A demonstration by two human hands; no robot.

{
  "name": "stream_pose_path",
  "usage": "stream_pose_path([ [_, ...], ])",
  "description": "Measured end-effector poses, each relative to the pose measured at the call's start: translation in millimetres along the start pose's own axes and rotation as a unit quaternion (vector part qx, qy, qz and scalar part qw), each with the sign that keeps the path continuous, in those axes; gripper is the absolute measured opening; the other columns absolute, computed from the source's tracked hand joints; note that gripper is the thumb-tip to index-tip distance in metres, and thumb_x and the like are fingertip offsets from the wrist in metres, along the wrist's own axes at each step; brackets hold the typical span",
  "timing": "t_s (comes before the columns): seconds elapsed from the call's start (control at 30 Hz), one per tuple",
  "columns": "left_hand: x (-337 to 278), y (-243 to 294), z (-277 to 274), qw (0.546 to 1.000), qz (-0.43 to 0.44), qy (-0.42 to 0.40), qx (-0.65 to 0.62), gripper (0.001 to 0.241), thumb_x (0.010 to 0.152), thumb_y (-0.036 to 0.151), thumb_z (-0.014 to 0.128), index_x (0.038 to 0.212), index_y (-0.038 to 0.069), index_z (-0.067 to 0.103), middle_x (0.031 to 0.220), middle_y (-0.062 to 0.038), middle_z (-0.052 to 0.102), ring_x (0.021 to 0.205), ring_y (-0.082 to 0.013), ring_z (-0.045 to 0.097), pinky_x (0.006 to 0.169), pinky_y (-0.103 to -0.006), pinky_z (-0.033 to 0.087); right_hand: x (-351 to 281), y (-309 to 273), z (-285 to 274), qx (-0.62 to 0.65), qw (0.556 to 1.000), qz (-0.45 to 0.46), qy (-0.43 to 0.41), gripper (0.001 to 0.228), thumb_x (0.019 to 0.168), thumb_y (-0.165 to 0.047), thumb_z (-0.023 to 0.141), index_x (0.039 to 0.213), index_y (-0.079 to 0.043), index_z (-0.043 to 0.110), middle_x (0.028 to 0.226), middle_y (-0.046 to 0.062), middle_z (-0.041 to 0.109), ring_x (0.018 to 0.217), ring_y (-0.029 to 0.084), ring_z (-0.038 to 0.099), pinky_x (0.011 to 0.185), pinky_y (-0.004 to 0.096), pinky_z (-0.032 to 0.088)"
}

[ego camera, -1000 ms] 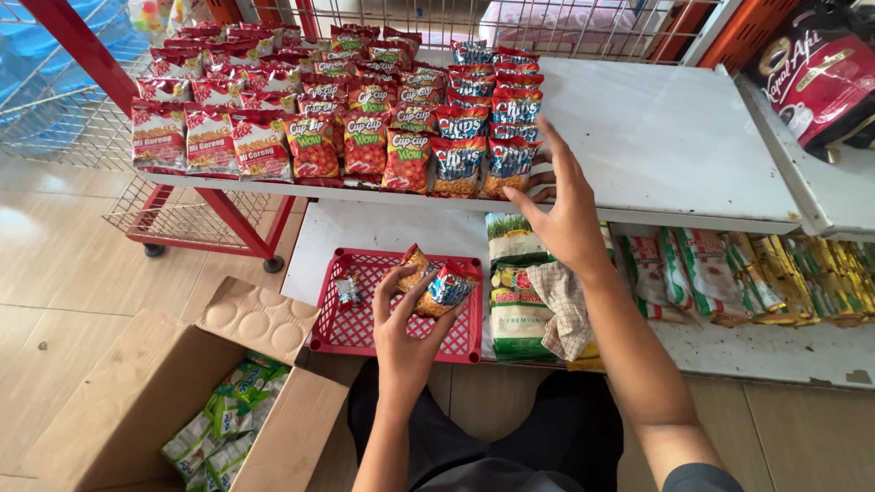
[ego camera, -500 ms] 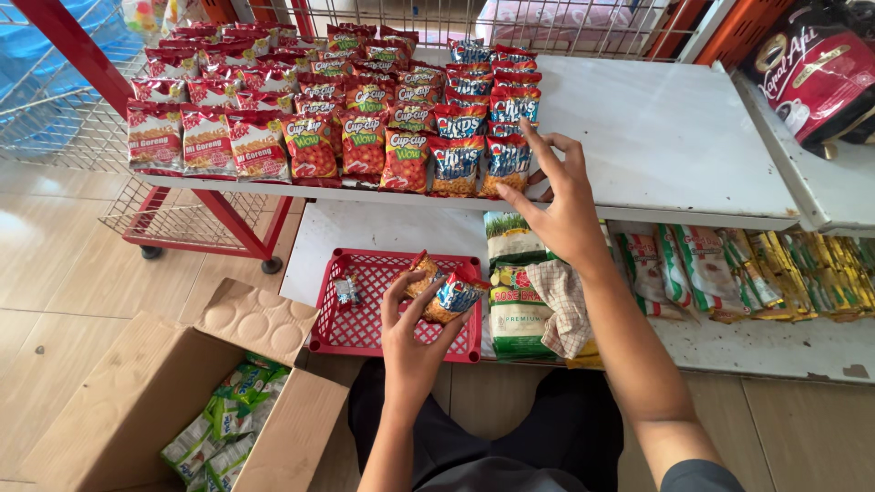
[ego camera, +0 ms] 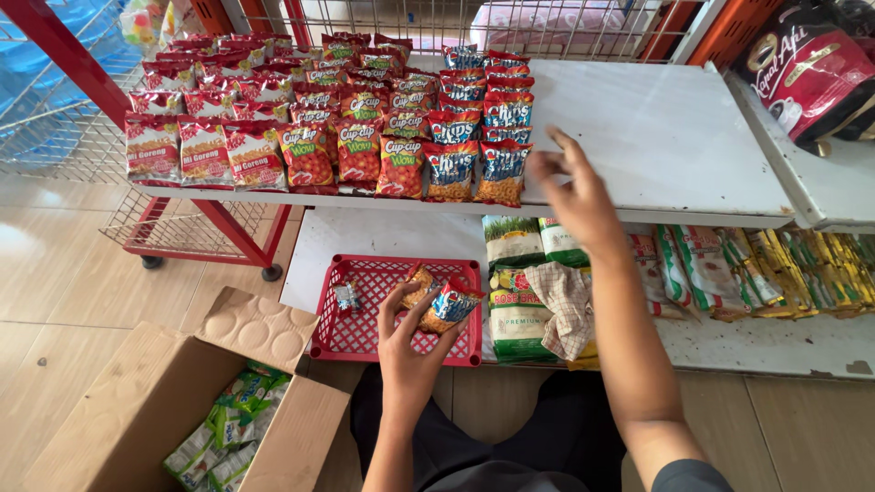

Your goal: The person sits on the floor and restocks snack packets onto a low shelf. They take packets from a red basket and a cardboard box, then place them in neat rows on the shelf.

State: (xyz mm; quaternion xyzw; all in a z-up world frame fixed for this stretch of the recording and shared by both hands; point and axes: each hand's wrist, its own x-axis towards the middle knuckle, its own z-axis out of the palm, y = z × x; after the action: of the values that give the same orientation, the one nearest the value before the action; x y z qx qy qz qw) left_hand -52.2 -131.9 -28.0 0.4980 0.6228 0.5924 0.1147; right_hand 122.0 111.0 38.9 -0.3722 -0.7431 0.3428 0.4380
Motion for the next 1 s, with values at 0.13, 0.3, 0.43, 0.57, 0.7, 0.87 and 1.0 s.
stream_pose_path([
  [0.13,1.7,3.0,-3.0,1.000,0.013,0.003,0.003,0.055,0.071,0.010,0.089,0.123,0.011,0.072,0.138,-0.011,0.057,0.132,-0.0296,0.056,0.106,-0.0417,0.049,16.3,7.0,-23.0,-0.123,0.991,-0.054,-0.007,0.031,0.101,-0.031,0.074,0.117,-0.005,0.077,0.105,0.008,0.074,0.096,0.015,0.067,0.090,0.031,0.053],
  [0.3,21.5,16.7,1.8,0.998,0.051,-0.025,-0.005,0.054,0.073,0.014,0.091,0.124,0.011,0.074,0.139,-0.012,0.055,0.133,-0.0306,0.054,0.108,-0.0419,0.048,31.5,9.5,-29.1,-0.176,0.981,-0.016,-0.081,0.028,0.087,-0.027,0.083,0.106,-0.007,0.080,0.096,0.008,0.071,0.083,0.017,0.062,0.076,0.033,0.052],
  [0.43,42.1,35.8,9.4,0.995,0.073,-0.063,-0.006,0.054,0.074,0.016,0.091,0.124,0.012,0.074,0.138,-0.011,0.056,0.135,-0.0311,0.053,0.110,-0.0430,0.047,37.7,15.0,-28.4,-0.140,0.983,0.013,-0.118,0.028,0.086,-0.027,0.084,0.103,-0.006,0.081,0.094,0.007,0.075,0.083,0.015,0.064,0.076,0.031,0.052],
  [0.57,53.7,54.4,14.5,0.990,0.091,-0.096,-0.041,0.053,0.074,0.019,0.092,0.124,0.012,0.075,0.138,-0.010,0.057,0.134,-0.0299,0.056,0.108,-0.0424,0.050,40.2,24.0,-28.1,-0.114,0.986,0.010,-0.122,0.026,0.085,-0.026,0.084,0.102,-0.006,0.081,0.092,0.007,0.077,0.083,0.012,0.066,0.077,0.030,0.052],
  [0.7,60.0,62.8,18.9,0.988,0.063,-0.123,-0.075,0.052,0.074,0.019,0.091,0.122,0.013,0.075,0.137,-0.009,0.057,0.127,-0.0281,0.060,0.104,-0.0413,0.054,40.1,32.2,-25.2,-0.097,0.988,0.031,-0.117,0.024,0.085,-0.024,0.084,0.099,-0.005,0.081,0.091,0.005,0.077,0.083,0.011,0.065,0.078,0.030,0.052],
  [0.87,69.0,62.5,29.6,0.983,0.078,-0.106,-0.128,0.052,0.076,0.017,0.090,0.124,0.009,0.073,0.138,-0.010,0.055,0.127,-0.0257,0.063,0.104,-0.0378,0.058,38.5,35.4,-21.9,-0.113,0.988,0.003,-0.107,0.022,0.086,-0.021,0.084,0.100,-0.005,0.080,0.091,0.006,0.076,0.085,0.013,0.064,0.081,0.032,0.051],
  [1.0,76.0,58.9,37.3,0.981,0.091,-0.103,-0.134,0.051,0.078,0.013,0.090,0.125,0.004,0.072,0.139,-0.011,0.053,0.126,-0.0235,0.063,0.100,-0.0346,0.060,35.2,33.5,-20.1,-0.132,0.987,-0.022,-0.087,0.019,0.086,-0.018,0.083,0.100,-0.005,0.080,0.094,0.006,0.076,0.087,0.014,0.066,0.083,0.032,0.051],
])
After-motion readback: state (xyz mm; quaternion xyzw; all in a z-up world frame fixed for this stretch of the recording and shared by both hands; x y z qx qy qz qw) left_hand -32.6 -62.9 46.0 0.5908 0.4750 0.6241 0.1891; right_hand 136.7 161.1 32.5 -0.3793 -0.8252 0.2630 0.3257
